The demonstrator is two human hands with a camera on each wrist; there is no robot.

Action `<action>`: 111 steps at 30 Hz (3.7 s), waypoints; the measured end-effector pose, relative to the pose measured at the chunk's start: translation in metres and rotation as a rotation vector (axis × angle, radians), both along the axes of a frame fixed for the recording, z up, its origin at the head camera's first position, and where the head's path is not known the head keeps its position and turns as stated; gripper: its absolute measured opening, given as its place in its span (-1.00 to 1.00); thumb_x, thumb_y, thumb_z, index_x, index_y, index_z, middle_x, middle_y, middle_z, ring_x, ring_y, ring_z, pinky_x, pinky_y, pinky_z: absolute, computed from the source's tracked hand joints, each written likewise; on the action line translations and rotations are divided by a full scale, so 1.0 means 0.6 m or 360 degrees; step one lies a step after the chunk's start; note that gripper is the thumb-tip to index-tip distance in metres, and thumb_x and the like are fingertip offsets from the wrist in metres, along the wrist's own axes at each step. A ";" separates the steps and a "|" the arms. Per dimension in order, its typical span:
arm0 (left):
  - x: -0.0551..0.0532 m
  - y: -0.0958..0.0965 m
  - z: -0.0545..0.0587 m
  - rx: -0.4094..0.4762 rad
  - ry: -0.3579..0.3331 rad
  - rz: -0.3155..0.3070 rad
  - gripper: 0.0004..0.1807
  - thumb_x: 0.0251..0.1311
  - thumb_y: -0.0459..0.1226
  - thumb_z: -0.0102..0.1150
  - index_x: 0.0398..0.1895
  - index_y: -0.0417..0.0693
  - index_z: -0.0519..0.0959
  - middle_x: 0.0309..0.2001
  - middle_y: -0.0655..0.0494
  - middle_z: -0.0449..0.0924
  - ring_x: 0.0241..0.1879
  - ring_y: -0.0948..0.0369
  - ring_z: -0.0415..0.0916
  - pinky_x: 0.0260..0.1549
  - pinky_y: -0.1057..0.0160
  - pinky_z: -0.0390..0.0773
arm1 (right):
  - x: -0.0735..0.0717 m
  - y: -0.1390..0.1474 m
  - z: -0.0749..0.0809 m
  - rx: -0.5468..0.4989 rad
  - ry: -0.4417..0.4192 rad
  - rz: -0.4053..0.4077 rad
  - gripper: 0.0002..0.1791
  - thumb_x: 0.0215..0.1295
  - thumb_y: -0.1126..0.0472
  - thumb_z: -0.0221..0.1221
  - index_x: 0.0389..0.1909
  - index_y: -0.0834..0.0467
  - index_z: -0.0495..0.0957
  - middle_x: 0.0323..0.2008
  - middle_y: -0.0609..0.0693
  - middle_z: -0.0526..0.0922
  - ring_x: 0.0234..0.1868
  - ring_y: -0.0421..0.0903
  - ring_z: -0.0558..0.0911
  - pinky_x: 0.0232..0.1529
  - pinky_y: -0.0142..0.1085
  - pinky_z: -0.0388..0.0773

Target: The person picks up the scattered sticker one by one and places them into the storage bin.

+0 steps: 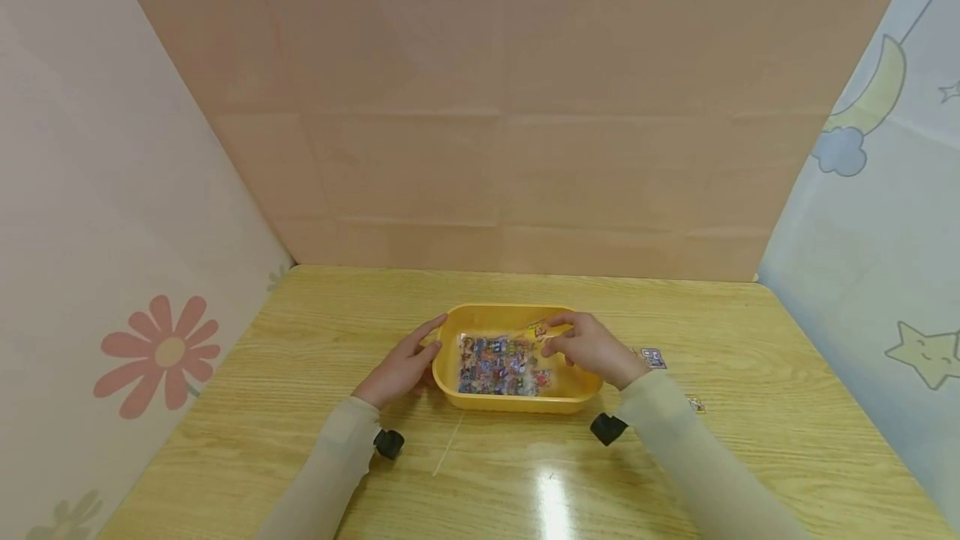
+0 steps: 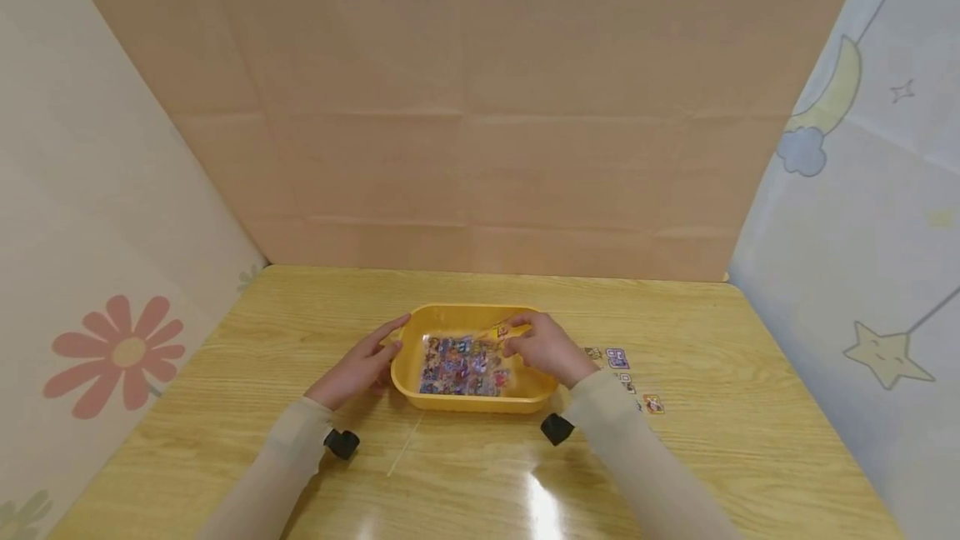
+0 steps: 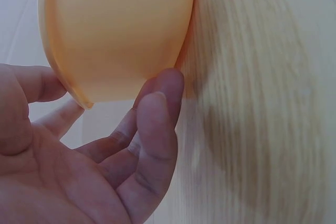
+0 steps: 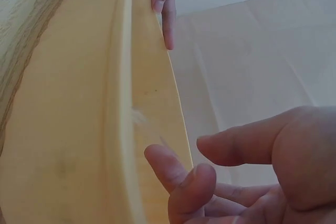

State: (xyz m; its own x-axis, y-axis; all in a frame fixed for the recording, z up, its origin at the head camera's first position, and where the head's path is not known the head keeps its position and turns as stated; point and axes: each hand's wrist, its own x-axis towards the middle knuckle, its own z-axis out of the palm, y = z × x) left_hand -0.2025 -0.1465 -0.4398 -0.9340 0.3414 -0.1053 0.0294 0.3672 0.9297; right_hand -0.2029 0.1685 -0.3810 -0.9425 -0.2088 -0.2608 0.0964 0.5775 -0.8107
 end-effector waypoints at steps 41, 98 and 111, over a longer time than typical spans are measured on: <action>0.004 -0.003 -0.001 -0.0035 -0.0011 0.0037 -0.42 0.59 -0.10 -0.16 0.60 0.25 0.06 -0.34 -0.09 0.58 -0.38 -0.12 0.57 -0.54 0.12 0.49 | 0.019 -0.012 -0.003 0.0056 0.0024 0.0016 -0.42 0.43 0.11 0.17 0.37 0.30 0.36 0.04 0.23 0.65 -0.36 0.10 0.65 -0.55 -0.24 0.36; 0.004 -0.002 -0.002 -0.0098 -0.0053 0.0105 -0.45 0.57 -0.07 -0.11 0.55 0.46 0.13 -0.29 -0.04 0.58 -0.41 0.06 0.53 -0.50 0.20 0.50 | 0.060 0.237 -0.065 0.1046 0.0163 -0.0201 0.08 0.21 -0.47 0.15 0.42 0.33 0.26 0.13 0.68 0.30 0.04 0.53 0.45 -0.40 0.09 0.52; 0.005 -0.002 -0.005 -0.0081 -0.0061 0.0098 -0.45 0.57 -0.07 -0.12 0.55 0.46 0.13 -0.31 -0.05 0.56 -0.42 0.06 0.51 -0.51 0.19 0.50 | 0.059 0.240 -0.058 0.1030 0.0113 -0.0275 0.16 0.15 -0.49 0.18 0.40 0.41 0.23 0.09 0.67 0.29 -0.09 0.38 0.48 -0.45 0.02 0.47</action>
